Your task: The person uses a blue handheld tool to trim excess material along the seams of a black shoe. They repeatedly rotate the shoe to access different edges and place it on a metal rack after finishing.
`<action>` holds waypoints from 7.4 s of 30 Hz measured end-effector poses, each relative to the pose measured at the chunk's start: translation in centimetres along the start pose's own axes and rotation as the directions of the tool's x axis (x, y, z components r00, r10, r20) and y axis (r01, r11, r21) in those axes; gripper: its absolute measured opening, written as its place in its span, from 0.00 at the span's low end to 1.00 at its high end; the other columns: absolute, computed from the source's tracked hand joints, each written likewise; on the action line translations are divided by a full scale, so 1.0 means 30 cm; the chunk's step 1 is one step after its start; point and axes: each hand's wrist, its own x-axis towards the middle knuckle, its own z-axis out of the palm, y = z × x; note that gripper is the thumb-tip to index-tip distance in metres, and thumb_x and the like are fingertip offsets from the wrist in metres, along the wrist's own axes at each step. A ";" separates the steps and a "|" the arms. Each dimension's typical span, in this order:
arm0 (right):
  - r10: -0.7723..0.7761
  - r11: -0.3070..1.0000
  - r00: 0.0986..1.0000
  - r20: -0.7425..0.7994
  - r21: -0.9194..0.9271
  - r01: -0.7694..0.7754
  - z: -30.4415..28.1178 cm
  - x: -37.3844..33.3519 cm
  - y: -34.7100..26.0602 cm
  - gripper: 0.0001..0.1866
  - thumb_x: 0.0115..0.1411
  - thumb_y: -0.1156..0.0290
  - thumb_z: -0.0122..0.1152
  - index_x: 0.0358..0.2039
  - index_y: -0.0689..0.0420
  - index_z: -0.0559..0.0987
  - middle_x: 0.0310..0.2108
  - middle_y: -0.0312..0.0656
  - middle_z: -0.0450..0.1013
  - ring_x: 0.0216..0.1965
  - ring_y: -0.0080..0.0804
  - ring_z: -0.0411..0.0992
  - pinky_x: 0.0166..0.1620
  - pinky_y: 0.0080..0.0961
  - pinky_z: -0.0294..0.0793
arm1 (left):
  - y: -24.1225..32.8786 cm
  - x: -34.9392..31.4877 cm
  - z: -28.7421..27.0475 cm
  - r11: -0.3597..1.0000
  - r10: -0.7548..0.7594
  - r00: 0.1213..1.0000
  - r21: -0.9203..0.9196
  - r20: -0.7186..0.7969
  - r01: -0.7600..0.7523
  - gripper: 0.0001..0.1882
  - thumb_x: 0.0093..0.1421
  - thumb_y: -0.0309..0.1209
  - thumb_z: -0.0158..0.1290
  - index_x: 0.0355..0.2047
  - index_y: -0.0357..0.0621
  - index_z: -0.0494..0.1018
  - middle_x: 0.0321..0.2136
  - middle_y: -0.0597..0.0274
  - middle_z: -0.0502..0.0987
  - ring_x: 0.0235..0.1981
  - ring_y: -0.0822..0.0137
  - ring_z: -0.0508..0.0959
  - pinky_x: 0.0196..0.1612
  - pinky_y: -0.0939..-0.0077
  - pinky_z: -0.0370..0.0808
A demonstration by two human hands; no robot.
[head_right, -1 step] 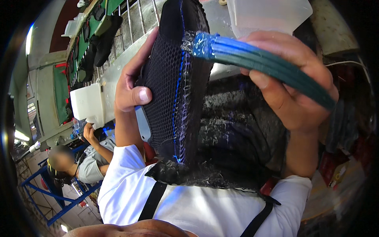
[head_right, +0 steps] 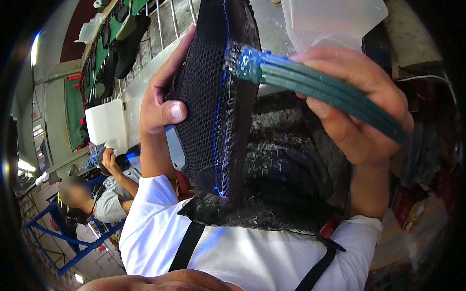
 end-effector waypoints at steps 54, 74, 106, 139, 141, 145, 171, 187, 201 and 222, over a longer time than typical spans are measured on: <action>-0.087 0.954 0.830 0.551 -0.195 0.229 -0.121 0.169 -0.088 0.16 0.59 0.65 0.63 0.43 0.61 0.75 0.37 0.50 0.78 0.36 0.40 0.79 0.39 0.32 0.79 | 0.000 0.049 -0.016 0.842 -0.404 0.881 -0.476 -0.248 0.252 0.28 0.61 0.33 0.52 0.60 0.30 0.63 0.52 0.47 0.74 0.50 0.60 0.78 0.57 0.69 0.71; -0.167 0.985 0.646 0.745 0.104 0.134 -0.152 0.440 -0.065 0.16 0.57 0.71 0.66 0.43 0.64 0.77 0.41 0.57 0.75 0.41 0.46 0.77 0.46 0.34 0.76 | -0.005 -0.069 0.076 0.189 -0.640 0.757 -0.929 0.129 0.318 0.26 0.65 0.46 0.44 0.46 0.29 0.70 0.31 0.36 0.76 0.25 0.45 0.79 0.19 0.68 0.83; -0.210 0.971 0.668 0.714 0.234 0.055 -0.117 0.471 -0.031 0.17 0.51 0.81 0.70 0.42 0.68 0.81 0.41 0.65 0.76 0.45 0.53 0.76 0.53 0.35 0.74 | -0.103 -0.150 0.271 -0.537 -0.263 0.790 -0.764 0.554 0.357 0.22 0.64 0.48 0.47 0.49 0.44 0.68 0.30 0.48 0.70 0.23 0.66 0.71 0.16 0.86 0.72; -0.205 0.979 0.639 0.741 0.148 0.143 -0.021 0.488 -0.042 0.15 0.56 0.74 0.66 0.43 0.66 0.78 0.39 0.57 0.77 0.41 0.44 0.78 0.44 0.30 0.76 | -0.186 -0.160 0.306 -0.678 0.288 0.765 -0.442 0.576 0.587 0.28 0.65 0.47 0.46 0.45 0.25 0.63 0.30 0.45 0.71 0.23 0.64 0.73 0.21 0.82 0.77; -0.206 0.979 0.637 0.743 0.145 0.147 -0.015 0.493 -0.037 0.15 0.56 0.74 0.66 0.43 0.66 0.78 0.39 0.57 0.77 0.41 0.43 0.78 0.43 0.30 0.76 | -0.183 -0.156 0.307 -0.672 0.302 0.758 -0.435 0.577 0.599 0.29 0.65 0.47 0.47 0.43 0.25 0.64 0.28 0.46 0.71 0.22 0.64 0.73 0.21 0.82 0.77; -0.198 0.980 0.644 0.739 0.128 0.155 -0.016 0.499 -0.033 0.15 0.56 0.73 0.65 0.43 0.65 0.78 0.39 0.56 0.77 0.40 0.42 0.78 0.42 0.29 0.77 | -0.115 -0.136 0.307 -0.705 0.130 0.795 -0.508 0.593 0.494 0.28 0.65 0.47 0.47 0.38 0.24 0.65 0.25 0.47 0.71 0.19 0.65 0.73 0.21 0.83 0.76; 0.089 0.984 0.986 -0.139 -0.139 -0.108 0.133 0.059 -0.177 0.12 0.52 0.74 0.68 0.36 0.66 0.79 0.29 0.50 0.78 0.28 0.38 0.78 0.36 0.29 0.78 | -0.125 -0.174 0.159 0.208 -0.127 0.982 -0.964 0.140 0.164 0.37 0.58 0.49 0.54 0.56 0.33 0.57 0.46 0.46 0.68 0.42 0.59 0.72 0.45 0.70 0.70; 0.302 0.941 0.788 -0.537 0.298 -0.157 0.006 -0.039 -0.034 0.21 0.62 0.65 0.52 0.41 0.77 0.73 0.25 0.52 0.72 0.19 0.29 0.67 0.20 0.22 0.67 | -0.051 -0.068 -0.218 0.847 0.137 0.940 -0.455 -0.311 -0.274 0.46 0.48 0.44 0.65 0.61 0.33 0.58 0.54 0.46 0.71 0.53 0.53 0.74 0.55 0.58 0.73; 0.359 0.933 0.697 -0.621 0.211 -0.292 0.001 -0.115 0.029 0.25 0.62 0.59 0.55 0.41 0.75 0.74 0.23 0.47 0.71 0.18 0.27 0.65 0.18 0.21 0.63 | -0.145 0.215 -0.715 0.330 0.494 0.859 0.943 -0.137 -0.040 0.29 0.48 0.25 0.65 0.53 0.40 0.71 0.45 0.54 0.78 0.46 0.61 0.79 0.49 0.69 0.74; 0.308 0.938 0.617 -0.724 0.123 -0.324 -0.019 -0.152 0.033 0.25 0.62 0.57 0.52 0.31 0.73 0.75 0.17 0.42 0.66 0.15 0.25 0.61 0.15 0.18 0.56 | -0.068 0.851 -0.672 -0.450 -0.181 0.821 0.697 0.541 -0.558 0.34 0.46 0.39 0.62 0.55 0.61 0.66 0.51 0.66 0.69 0.57 0.52 0.68 0.45 0.63 0.80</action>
